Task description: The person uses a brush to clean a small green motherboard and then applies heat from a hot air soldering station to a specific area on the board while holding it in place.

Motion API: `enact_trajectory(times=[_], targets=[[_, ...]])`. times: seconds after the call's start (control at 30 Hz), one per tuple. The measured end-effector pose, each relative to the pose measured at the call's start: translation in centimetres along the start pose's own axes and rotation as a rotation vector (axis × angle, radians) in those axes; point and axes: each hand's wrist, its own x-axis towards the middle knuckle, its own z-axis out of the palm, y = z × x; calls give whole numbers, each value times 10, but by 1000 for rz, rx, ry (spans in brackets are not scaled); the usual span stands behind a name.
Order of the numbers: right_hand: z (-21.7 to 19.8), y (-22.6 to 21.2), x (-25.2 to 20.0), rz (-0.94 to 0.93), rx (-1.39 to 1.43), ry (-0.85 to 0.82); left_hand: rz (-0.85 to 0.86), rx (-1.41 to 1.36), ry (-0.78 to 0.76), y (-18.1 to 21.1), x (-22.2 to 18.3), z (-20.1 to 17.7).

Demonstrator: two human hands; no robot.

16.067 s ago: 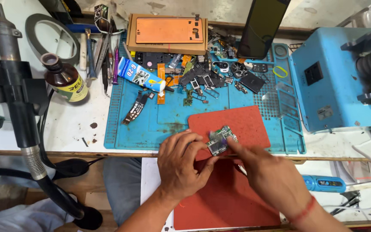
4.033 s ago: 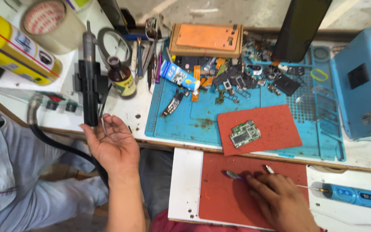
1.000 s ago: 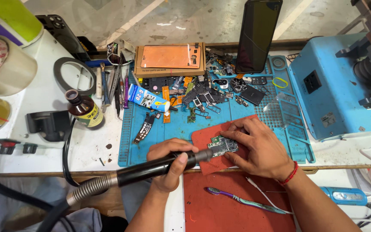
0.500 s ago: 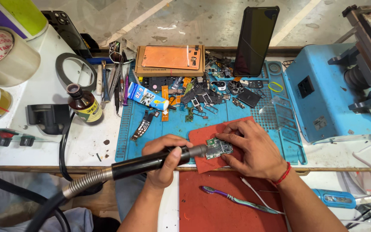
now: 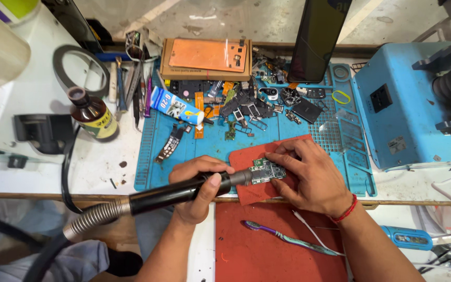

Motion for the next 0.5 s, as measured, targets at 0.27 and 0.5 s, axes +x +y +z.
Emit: enact_trajectory(times=[0.27, 0.5], targets=[[-5, 0, 2, -43, 2, -25, -23, -48, -20, 5, 1, 1], [-3, 3, 2, -74, -16, -18, 22, 29, -49, 2, 1, 0]])
